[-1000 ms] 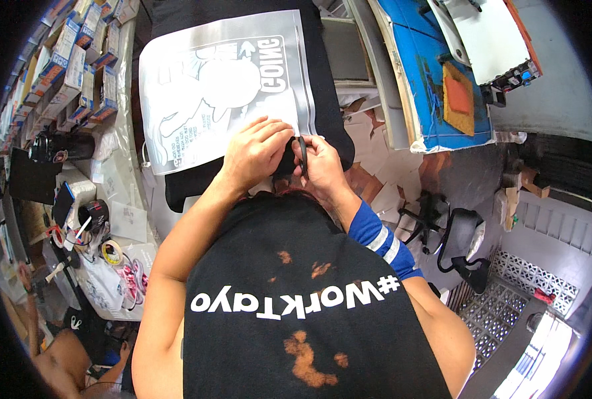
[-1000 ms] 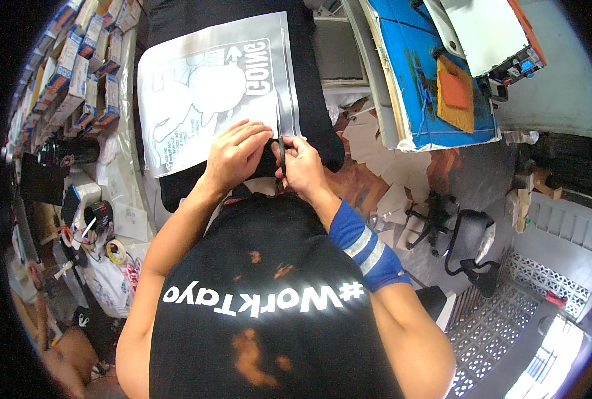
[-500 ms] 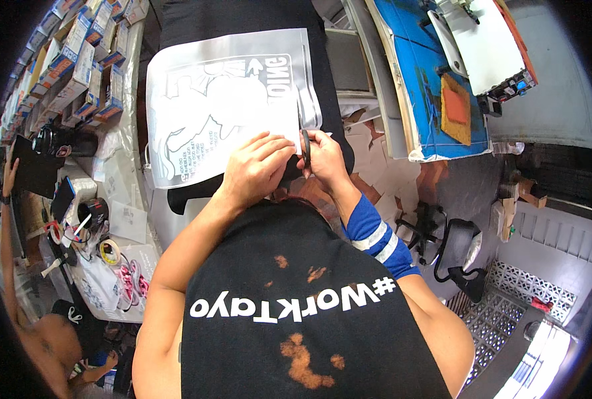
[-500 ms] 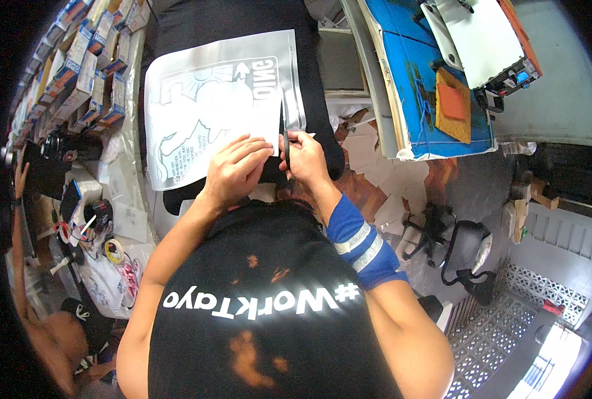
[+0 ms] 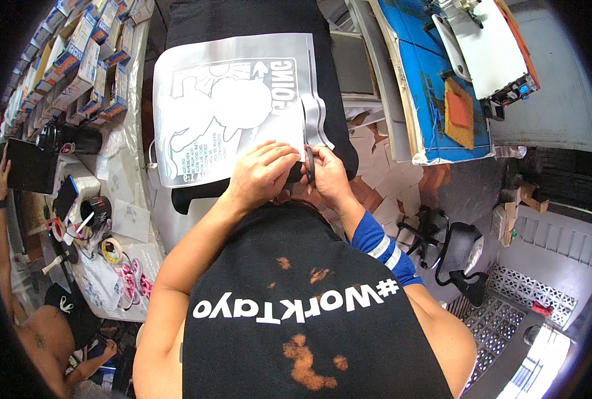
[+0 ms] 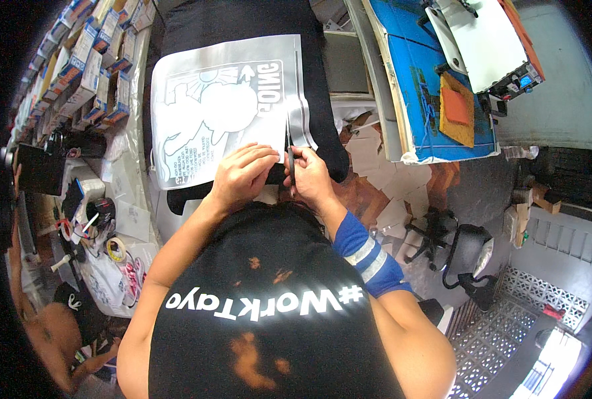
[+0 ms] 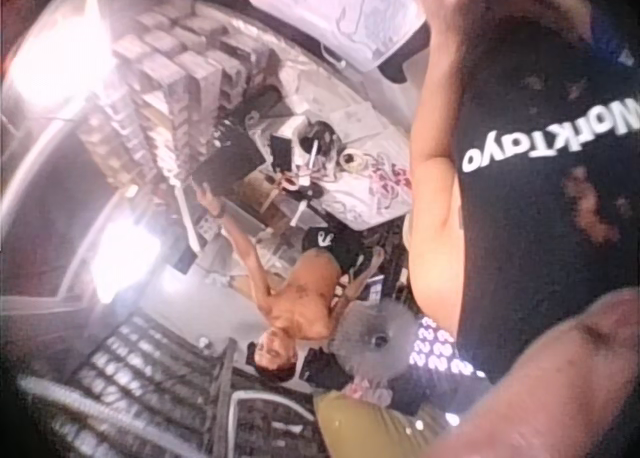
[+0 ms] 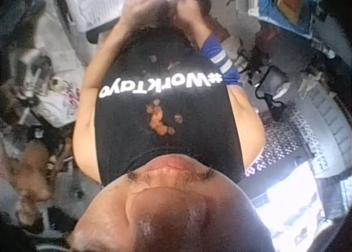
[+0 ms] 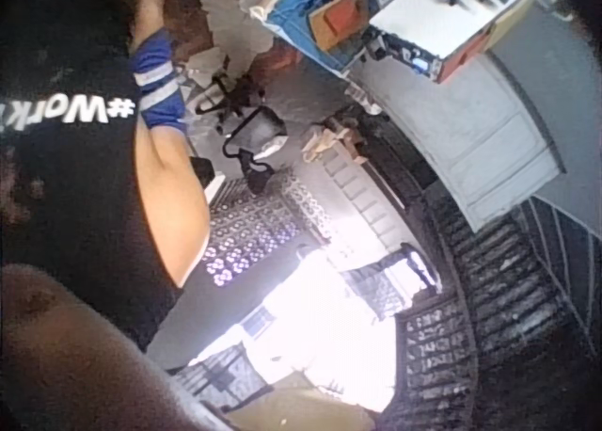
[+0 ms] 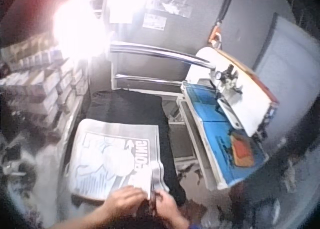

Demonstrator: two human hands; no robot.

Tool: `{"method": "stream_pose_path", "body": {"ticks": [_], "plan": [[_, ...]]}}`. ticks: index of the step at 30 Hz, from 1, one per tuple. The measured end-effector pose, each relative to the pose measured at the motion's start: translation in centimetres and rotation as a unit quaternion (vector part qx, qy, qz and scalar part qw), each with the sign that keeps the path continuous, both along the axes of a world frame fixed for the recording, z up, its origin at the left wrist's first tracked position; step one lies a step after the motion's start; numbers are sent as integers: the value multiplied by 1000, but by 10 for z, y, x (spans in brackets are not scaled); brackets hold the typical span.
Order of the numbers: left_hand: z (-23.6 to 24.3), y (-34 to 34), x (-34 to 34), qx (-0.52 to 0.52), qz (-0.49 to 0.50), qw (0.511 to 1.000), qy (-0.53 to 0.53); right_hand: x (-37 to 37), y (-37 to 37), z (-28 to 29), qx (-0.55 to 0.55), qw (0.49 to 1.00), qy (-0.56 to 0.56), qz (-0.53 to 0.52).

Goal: The person prepares a black t-shirt on a heat press, aligns a transfer sheet with a cartoon monkey design, and uses a utility knife to trim the edges. The person then places the transfer on the shirt, smooths it, and hands the finished shirt to another person.

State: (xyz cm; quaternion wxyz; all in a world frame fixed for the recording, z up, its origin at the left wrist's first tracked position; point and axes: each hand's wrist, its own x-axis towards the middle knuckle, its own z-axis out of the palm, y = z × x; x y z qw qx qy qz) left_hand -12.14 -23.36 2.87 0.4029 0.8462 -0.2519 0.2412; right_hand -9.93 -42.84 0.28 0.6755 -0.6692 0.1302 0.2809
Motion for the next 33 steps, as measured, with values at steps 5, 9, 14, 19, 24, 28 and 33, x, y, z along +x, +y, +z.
{"method": "stream_pose_path", "body": {"ticks": [5,9,14,19,24,28,33], "plan": [[0,0,-1,0,-3,1000,2,-6,4,-6,12,1000,-4,-10],[6,0,-6,13,-5,1000,4,5,10,-2,-13,1000,-15,-6],[17,2,-12,17,-1,1000,-5,28,11,-7,23,999,-26,-6],[16,3,-14,3,7,1000,-8,25,12,2,2,1000,-19,-8],[20,5,-23,5,5,1000,-14,39,17,7,7,1000,-16,-15],[24,5,-25,-4,6,1000,-12,44,18,8,17,1000,-14,-10],[23,7,-28,-6,8,1000,-12,41,16,-1,15,1000,-14,-16]]}}
